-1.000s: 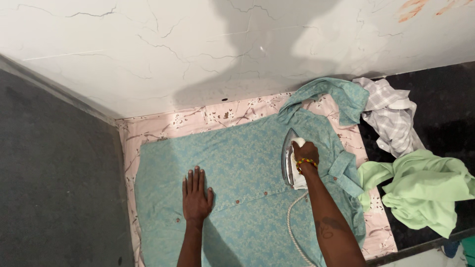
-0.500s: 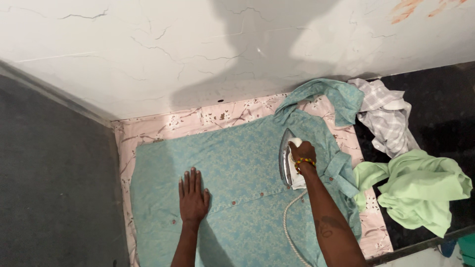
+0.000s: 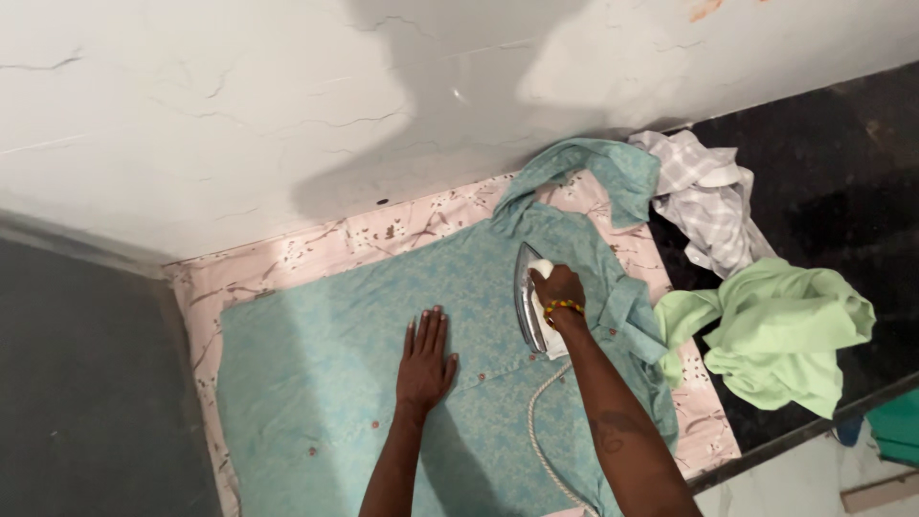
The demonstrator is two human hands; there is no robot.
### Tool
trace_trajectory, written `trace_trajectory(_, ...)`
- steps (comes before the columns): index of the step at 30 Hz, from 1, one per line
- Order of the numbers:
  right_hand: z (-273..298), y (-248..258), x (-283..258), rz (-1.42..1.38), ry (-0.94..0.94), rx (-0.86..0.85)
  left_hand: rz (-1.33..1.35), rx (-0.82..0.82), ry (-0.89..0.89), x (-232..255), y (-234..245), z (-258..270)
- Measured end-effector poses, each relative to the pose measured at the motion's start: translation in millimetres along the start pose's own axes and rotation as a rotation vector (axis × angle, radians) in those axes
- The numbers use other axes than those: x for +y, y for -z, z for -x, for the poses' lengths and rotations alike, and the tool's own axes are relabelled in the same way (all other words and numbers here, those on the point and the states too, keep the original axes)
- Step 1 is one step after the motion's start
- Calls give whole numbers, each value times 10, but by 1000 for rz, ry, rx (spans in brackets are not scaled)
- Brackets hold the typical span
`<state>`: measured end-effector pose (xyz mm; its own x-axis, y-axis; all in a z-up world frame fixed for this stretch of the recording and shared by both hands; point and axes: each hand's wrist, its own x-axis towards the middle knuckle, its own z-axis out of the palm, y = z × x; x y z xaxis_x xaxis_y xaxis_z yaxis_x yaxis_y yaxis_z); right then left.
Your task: The person irons a light blue patterned shirt laid flat on a bed. They use a white electric iron in their right hand while holding the fabric with their left hand, moving the iron back and forth across the shirt's surface.
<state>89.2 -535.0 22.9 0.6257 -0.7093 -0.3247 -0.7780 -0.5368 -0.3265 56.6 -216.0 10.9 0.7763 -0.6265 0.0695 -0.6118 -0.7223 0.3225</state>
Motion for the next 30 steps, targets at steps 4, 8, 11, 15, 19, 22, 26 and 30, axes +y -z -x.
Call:
trace_trajectory(4, -36, 107, -73, 10, -26, 9, -6, 12, 9, 25, 38, 28)
trace_trajectory(8, -7, 144, -83, 5, -52, -2, -32, 15, 10, 6, 53, 34)
trace_trajectory(11, 29, 112, -13, 12, -54, 8, -50, 26, 3, 13, 42, 30)
trace_trajectory(15, -35, 71, 26, -9, -48, 53, -66, 19, 5, 6, 24, 39)
trace_trajectory(19, -192, 134, -17, -31, -97, 45, -75, 39, 6, 7, 25, 32)
trace_trajectory(22, -191, 164, -12, -23, -132, 14, -84, 55, 0, 7, 17, 21)
trace_trajectory(26, -60, 174, 44, -27, -130, 26, -83, 21, 11, 3, 7, 22)
trace_trajectory(30, -137, 244, 13, -60, -178, 37, -101, 39, 9, 7, 4, 21)
